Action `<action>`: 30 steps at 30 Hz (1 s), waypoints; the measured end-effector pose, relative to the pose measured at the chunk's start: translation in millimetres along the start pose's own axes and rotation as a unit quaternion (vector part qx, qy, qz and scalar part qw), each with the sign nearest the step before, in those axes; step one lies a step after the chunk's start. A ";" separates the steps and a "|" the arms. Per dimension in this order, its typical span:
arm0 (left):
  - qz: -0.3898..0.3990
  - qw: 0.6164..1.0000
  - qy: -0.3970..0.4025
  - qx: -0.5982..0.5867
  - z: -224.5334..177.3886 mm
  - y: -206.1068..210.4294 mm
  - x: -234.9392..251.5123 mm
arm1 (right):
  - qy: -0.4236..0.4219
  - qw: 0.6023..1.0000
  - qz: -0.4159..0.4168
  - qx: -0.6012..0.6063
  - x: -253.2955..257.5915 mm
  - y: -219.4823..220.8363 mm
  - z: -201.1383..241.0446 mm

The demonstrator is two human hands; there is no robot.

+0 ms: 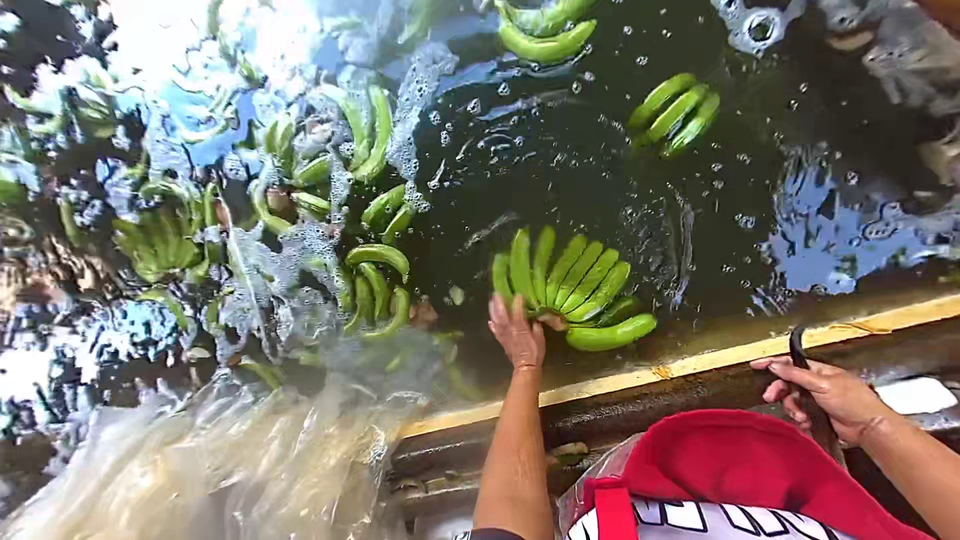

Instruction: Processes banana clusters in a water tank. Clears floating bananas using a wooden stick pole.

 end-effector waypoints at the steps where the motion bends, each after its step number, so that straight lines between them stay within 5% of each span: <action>1: 0.005 0.998 -0.059 -0.034 11.8 -1.7 2.0 | 0.002 1.000 -0.002 0.000 0.6 -0.4 -0.5; 3: 0.025 0.972 -0.150 -0.179 31.7 7.8 5.5 | -0.007 1.000 -0.007 0.008 0.3 -0.2 -0.6; 6: 0.120 0.869 -0.239 -0.415 40.8 44.0 2.7 | -0.019 1.000 -0.009 0.018 0.1 -0.4 -1.8; 9: 0.193 0.795 -0.280 -0.502 36.2 65.7 -0.4 | -0.018 1.000 -0.015 0.017 -0.9 0.8 -1.1; 12: 0.187 0.809 -0.305 -0.466 31.4 63.5 3.0 | -0.018 1.000 -0.019 0.017 -0.8 -0.5 -0.9; 18: 0.225 0.838 -0.215 -0.448 24.2 28.8 12.5 | -0.021 0.999 -0.018 0.018 1.7 -3.3 -1.3; 30: 0.223 0.843 -0.207 -0.444 14.7 12.9 37.6 | -0.015 0.999 -0.021 0.022 3.8 -4.4 3.4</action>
Point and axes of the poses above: each hand's wrist, its own x-axis towards the middle knuckle, its own y-axis out of the palm, z = x × y, the point moved 5 cm from there along x, towards the middle knuckle, and after that the axes turned 11 degrees about x, right-handed, at the moved point
